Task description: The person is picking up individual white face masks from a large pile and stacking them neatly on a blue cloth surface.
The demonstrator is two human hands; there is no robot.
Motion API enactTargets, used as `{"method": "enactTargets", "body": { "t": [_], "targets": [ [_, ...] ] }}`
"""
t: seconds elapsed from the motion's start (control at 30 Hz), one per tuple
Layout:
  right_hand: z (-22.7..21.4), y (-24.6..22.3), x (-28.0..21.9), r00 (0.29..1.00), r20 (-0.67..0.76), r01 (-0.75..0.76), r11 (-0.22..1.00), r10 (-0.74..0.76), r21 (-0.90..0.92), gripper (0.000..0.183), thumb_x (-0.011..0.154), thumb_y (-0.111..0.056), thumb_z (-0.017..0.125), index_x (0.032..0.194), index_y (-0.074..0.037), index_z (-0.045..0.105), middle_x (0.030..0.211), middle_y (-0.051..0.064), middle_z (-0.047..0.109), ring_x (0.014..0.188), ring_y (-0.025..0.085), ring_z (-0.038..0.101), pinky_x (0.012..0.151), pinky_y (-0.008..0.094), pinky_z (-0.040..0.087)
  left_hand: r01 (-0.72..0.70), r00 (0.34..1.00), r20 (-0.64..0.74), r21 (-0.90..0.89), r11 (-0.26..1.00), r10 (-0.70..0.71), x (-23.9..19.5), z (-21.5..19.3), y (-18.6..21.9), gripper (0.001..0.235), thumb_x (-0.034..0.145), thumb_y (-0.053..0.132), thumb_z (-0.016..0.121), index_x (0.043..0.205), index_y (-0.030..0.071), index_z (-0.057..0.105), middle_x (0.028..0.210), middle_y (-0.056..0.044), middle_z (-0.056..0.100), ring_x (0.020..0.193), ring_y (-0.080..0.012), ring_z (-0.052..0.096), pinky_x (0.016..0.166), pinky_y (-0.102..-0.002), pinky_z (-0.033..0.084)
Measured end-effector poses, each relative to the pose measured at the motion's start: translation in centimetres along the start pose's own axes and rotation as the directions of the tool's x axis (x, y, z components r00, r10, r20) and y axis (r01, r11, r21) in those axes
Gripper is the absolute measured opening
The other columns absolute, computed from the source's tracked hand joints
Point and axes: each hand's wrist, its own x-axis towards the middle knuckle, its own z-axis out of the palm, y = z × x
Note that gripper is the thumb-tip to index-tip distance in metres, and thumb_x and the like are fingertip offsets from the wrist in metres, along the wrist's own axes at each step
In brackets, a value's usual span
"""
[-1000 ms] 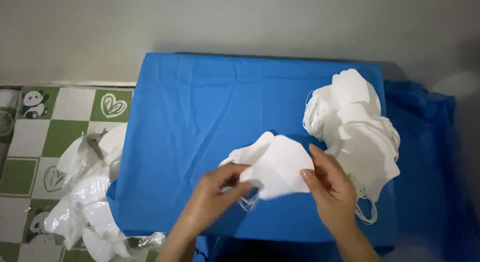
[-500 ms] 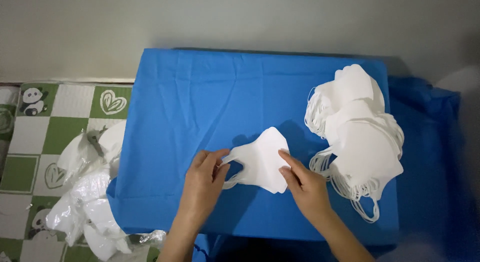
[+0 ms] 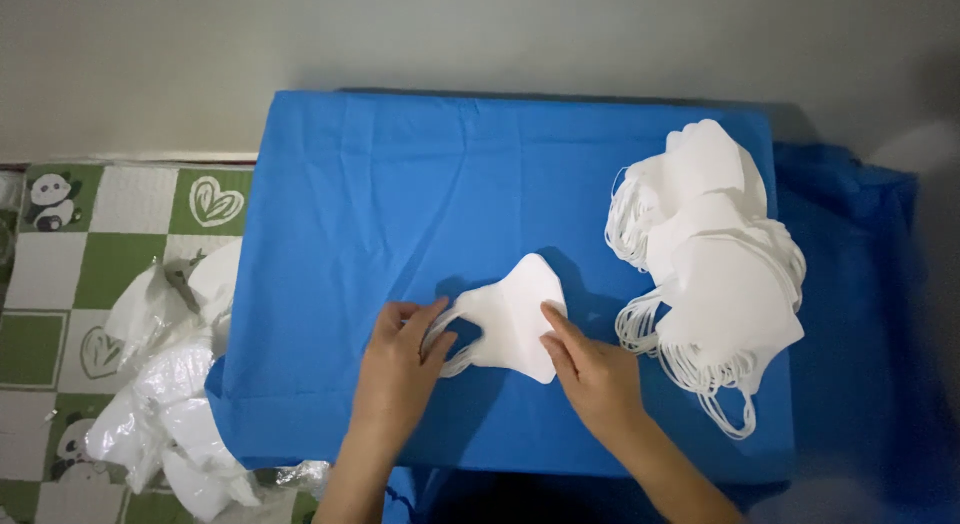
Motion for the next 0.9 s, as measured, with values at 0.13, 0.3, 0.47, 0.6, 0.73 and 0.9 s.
{"method": "enactTargets", "body": {
  "t": [0.13,0.3,0.47,0.6,0.73,0.9],
  "targets": [
    [0.0,0.0,0.0,0.999,0.04,0.01,0.995,-0.007,-0.096,0.048,0.098,-0.021,0.071,0.144,-0.014,0.059,0.06,-0.007,0.065,0.042,0.006,0.048,0.04,0.028,0.035,-0.044,0.998,-0.047,0.089,0.995,0.048,0.1,0.5,-0.6,0.043,0.091,0.017,0.073,0.133,0.017,0.069,0.115,-0.009,0.06,0.085,-0.0272,0.069,0.064,-0.042,0.061],
    [-1.8,-0.5,0.2,0.997,0.072,-0.014,0.991,0.024,-0.136,0.049,0.096,-0.022,0.073,0.143,-0.015,0.06,0.056,-0.006,0.059,0.041,0.007,0.042,0.041,0.029,0.034,0.057,0.998,-0.007,0.059,0.997,-0.056,-0.1,0.1,0.3,0.046,0.093,0.031,0.068,0.137,0.019,0.065,0.123,-0.006,0.059,0.082,-0.0237,0.066,0.068,-0.043,0.058],
    [-8.9,0.7,0.1,0.985,-0.073,-0.163,0.979,0.155,-0.119,0.04,0.092,-0.014,0.075,0.13,-0.004,0.068,0.079,0.004,0.073,0.057,0.012,0.064,0.054,0.024,0.054,-0.184,0.93,-0.295,0.144,0.972,0.219,-2.5,-0.1,2.4,0.046,0.094,0.03,0.073,0.136,0.012,0.063,0.123,-0.014,0.058,0.113,-0.0294,0.062,0.067,-0.039,0.059],
    [-13.4,6.0,-0.4,0.973,-0.218,-0.165,0.9,0.08,-0.404,0.041,0.097,-0.003,0.081,0.135,0.004,0.069,0.109,0.019,0.069,0.096,0.032,0.06,0.08,0.041,0.051,-0.372,0.901,-0.245,-0.019,0.928,0.357,-5.7,1.8,3.6,0.038,0.094,0.014,0.071,0.132,0.01,0.066,0.117,-0.015,0.06,0.105,-0.0276,0.065,0.086,-0.037,0.059],
    [-13.9,5.8,1.3,0.948,-0.209,-0.308,0.86,0.24,-0.408,0.056,0.089,-0.014,0.087,0.138,0.005,0.069,0.132,0.027,0.062,0.122,0.041,0.055,0.086,0.051,0.058,-0.438,0.887,0.026,-0.266,0.859,0.461,-7.5,4.8,4.6,0.028,0.097,0.01,0.069,0.124,0.003,0.069,0.12,-0.015,0.057,0.109,-0.0295,0.063,0.092,-0.039,0.056],
    [-14.0,5.1,2.7,0.843,-0.104,-0.526,0.768,0.528,-0.366,0.057,0.091,-0.02,0.078,0.143,-0.003,0.062,0.139,0.025,0.054,0.128,0.04,0.047,0.089,0.05,0.053,-0.41,0.886,0.084,-0.317,0.855,0.455,-8.3,7.0,4.5,0.023,0.1,0.012,0.067,0.121,0.006,0.069,0.115,-0.015,0.059,0.098,-0.0282,0.065,0.078,-0.038,0.059]
  ]
}}
